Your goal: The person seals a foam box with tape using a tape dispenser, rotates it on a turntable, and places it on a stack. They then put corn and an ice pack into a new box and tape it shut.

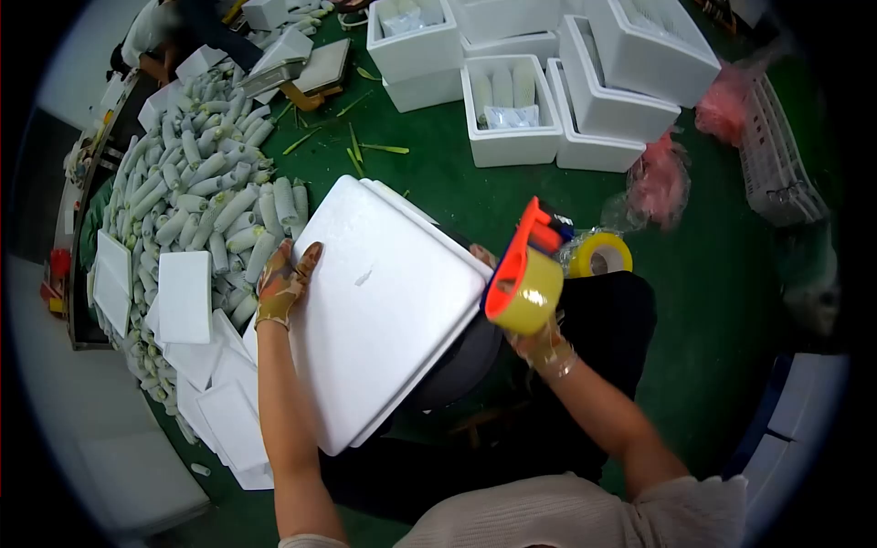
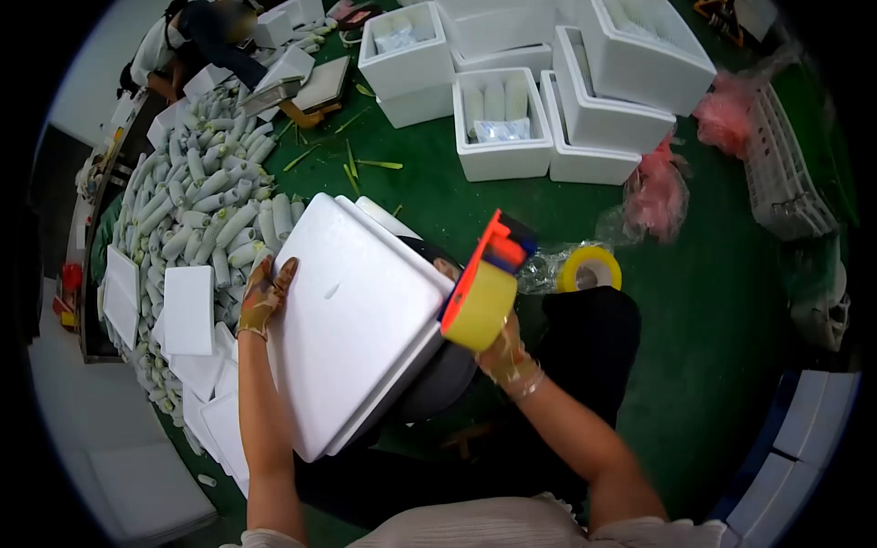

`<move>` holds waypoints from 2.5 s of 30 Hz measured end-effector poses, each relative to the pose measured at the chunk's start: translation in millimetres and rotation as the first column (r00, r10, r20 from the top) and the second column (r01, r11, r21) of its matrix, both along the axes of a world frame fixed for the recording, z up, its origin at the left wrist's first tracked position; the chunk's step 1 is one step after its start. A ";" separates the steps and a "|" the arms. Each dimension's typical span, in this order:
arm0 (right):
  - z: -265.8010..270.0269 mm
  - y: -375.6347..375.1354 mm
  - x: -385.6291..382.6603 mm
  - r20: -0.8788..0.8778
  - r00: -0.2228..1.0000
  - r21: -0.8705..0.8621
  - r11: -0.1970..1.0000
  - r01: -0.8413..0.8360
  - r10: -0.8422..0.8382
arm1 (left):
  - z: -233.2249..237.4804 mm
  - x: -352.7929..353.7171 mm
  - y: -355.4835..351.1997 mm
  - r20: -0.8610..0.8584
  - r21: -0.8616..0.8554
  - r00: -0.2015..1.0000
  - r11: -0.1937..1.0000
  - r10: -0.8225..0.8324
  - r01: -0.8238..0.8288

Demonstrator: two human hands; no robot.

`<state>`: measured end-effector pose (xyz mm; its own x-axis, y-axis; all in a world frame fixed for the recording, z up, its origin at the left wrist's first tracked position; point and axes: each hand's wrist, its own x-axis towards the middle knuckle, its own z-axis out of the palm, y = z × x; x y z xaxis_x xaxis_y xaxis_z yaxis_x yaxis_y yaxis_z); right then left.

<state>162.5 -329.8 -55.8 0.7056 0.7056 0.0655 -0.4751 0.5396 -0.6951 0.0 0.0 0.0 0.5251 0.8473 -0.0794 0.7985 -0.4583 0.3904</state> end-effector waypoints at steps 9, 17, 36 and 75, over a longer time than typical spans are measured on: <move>64.5 -38.9 -30.8 0.352 0.936 -0.574 0.792 0.208 0.010 | 39.5 67.6 -43.4 -0.157 0.019 0.987 0.999 -0.044 0.047; 50.5 -59.5 -50.9 0.278 0.959 -0.675 0.720 0.158 0.049 | 24.5 73.1 -41.8 -0.111 0.199 0.972 0.954 -0.205 0.224; 36.5 -59.7 -13.0 -0.246 0.967 -0.542 0.837 -0.078 -0.069 | 24.5 144.8 -59.1 -0.043 -0.257 0.901 0.877 -0.431 0.407; 55.8 120.0 189.5 0.513 0.112 -0.854 0.493 0.167 0.851 | -8.6 111.5 6.6 -0.026 -0.003 0.988 0.988 -0.153 0.153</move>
<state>352.0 -209.8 0.0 0.1324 0.9602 -0.2458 0.7176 -0.2639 -0.6445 111.5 6.6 -8.6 0.6459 0.7574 -0.0956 0.7293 -0.5752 0.3706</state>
